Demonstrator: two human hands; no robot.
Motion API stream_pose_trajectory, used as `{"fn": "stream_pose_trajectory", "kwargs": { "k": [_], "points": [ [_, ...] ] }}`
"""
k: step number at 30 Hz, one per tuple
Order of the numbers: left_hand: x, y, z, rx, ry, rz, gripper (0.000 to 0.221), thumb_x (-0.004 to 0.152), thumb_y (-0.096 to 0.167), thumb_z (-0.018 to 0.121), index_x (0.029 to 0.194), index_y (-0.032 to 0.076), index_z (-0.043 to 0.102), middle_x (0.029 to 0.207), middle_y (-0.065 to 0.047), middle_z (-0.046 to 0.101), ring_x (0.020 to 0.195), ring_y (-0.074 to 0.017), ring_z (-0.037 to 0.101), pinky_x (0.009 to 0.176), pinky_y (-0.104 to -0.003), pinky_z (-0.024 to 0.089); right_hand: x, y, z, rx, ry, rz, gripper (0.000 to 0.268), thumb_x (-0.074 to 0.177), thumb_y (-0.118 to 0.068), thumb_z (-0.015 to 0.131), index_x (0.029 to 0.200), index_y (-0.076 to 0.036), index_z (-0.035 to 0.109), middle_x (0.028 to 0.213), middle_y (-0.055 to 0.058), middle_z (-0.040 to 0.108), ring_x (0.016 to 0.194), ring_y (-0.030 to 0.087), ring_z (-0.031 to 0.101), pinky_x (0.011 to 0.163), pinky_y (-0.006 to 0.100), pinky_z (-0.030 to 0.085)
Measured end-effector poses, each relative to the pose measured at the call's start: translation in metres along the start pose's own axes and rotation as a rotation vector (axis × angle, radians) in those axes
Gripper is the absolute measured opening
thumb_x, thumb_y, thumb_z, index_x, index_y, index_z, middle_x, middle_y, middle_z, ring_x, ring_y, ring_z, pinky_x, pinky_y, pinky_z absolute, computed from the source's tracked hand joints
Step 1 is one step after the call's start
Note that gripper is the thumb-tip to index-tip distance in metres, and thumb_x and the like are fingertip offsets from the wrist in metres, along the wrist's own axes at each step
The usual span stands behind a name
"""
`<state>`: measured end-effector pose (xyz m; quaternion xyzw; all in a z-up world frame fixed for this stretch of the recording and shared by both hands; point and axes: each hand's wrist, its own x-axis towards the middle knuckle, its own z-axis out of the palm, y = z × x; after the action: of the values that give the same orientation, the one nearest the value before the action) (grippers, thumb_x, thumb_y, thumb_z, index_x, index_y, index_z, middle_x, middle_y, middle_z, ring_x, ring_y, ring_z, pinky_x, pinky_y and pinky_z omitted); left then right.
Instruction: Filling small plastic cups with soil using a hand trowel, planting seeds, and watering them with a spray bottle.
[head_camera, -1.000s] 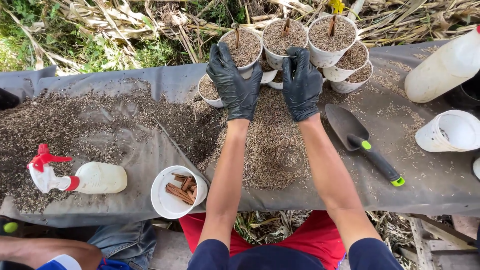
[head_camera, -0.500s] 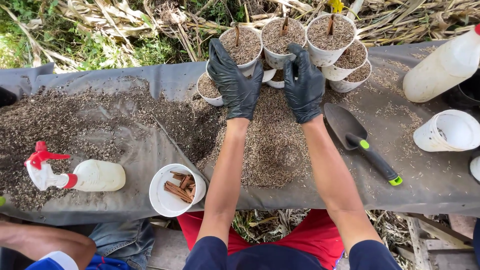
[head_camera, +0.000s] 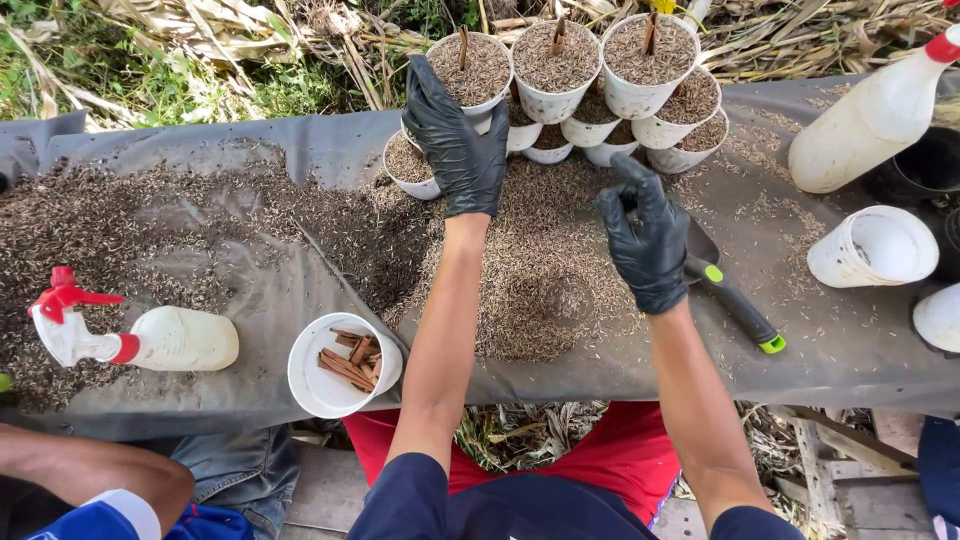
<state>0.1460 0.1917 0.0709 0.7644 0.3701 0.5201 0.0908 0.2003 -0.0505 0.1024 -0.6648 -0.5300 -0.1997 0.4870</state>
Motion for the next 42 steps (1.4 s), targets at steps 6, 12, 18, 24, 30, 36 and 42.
{"fn": "stream_pose_trajectory", "kwargs": {
  "k": [6, 12, 18, 24, 30, 36, 42],
  "points": [
    [-0.002, -0.001, -0.006, -0.002, 0.063, 0.052, 0.123, 0.089, 0.053, 0.089, 0.167, 0.01, 0.004, 0.163, -0.021, 0.032, 0.15, -0.0334, 0.043, 0.128, -0.047, 0.04, -0.049, 0.013, -0.042, 0.008, -0.087, 0.167, 0.028, 0.109, -0.016, 0.066, 0.133, -0.003, 0.063, 0.09, 0.009, 0.072, 0.068, 0.015, 0.067, 0.06, 0.03, 0.059],
    [-0.016, 0.019, -0.062, -0.143, 0.029, -0.005, 0.124, 0.092, 0.045, 0.088, 0.17, 0.023, -0.006, 0.173, -0.017, 0.015, 0.162, -0.0296, 0.029, 0.138, -0.05, 0.028, -0.085, 0.019, -0.09, -0.05, -0.131, 0.265, 0.021, 0.105, -0.007, 0.072, 0.123, 0.004, 0.07, 0.117, 0.021, 0.074, 0.091, 0.025, 0.072, 0.08, 0.037, 0.061],
    [-0.093, 0.034, -0.153, -0.472, 0.045, 0.048, 0.061, 0.104, 0.016, 0.068, 0.155, 0.016, 0.035, 0.158, -0.012, 0.035, 0.146, -0.0274, 0.042, 0.122, -0.042, 0.051, -0.11, 0.027, -0.108, -0.179, -0.126, 0.313, 0.016, 0.108, -0.002, 0.074, 0.121, 0.005, 0.07, 0.119, 0.021, 0.072, 0.101, 0.032, 0.068, 0.084, 0.041, 0.058],
    [-0.213, 0.002, -0.196, -0.599, -0.359, 0.181, 0.015, 0.097, 0.0, 0.057, 0.111, 0.004, 0.057, 0.106, -0.015, 0.063, 0.092, -0.0269, 0.064, 0.075, -0.036, 0.06, -0.131, 0.012, -0.082, -0.151, -0.2, 0.223, 0.017, 0.101, 0.002, 0.067, 0.118, 0.004, 0.067, 0.134, 0.029, 0.067, 0.121, 0.041, 0.065, 0.109, 0.05, 0.05],
    [-0.235, 0.004, -0.272, -0.604, -0.492, 0.153, 0.01, 0.097, 0.005, 0.062, 0.087, 0.003, 0.059, 0.084, -0.011, 0.064, 0.079, -0.028, 0.059, 0.077, -0.041, 0.047, -0.171, -0.005, -0.054, -0.185, -0.302, 0.275, 0.009, 0.099, -0.013, 0.07, 0.106, -0.009, 0.073, 0.107, 0.01, 0.073, 0.103, 0.026, 0.066, 0.102, 0.042, 0.046],
    [-0.25, -0.023, -0.294, -0.576, -0.36, -0.106, 0.018, 0.093, -0.009, 0.058, 0.097, 0.009, 0.06, 0.086, -0.008, 0.066, 0.075, -0.0205, 0.062, 0.069, -0.033, 0.052, -0.192, -0.016, -0.094, -0.117, -0.098, 0.334, 0.007, 0.099, -0.002, 0.075, 0.097, -0.005, 0.069, 0.095, 0.011, 0.071, 0.085, 0.025, 0.06, 0.078, 0.038, 0.046],
    [-0.234, -0.026, -0.288, -0.666, -0.557, -0.144, 0.03, 0.102, 0.017, 0.057, 0.074, 0.01, 0.049, 0.067, -0.003, 0.046, 0.063, -0.0195, 0.045, 0.061, -0.036, 0.038, -0.192, 0.018, -0.215, -0.58, 0.337, 0.129, 0.014, 0.122, 0.011, 0.074, 0.108, 0.01, 0.072, 0.099, 0.023, 0.072, 0.082, 0.033, 0.058, 0.078, 0.047, 0.047]
  ]
}}
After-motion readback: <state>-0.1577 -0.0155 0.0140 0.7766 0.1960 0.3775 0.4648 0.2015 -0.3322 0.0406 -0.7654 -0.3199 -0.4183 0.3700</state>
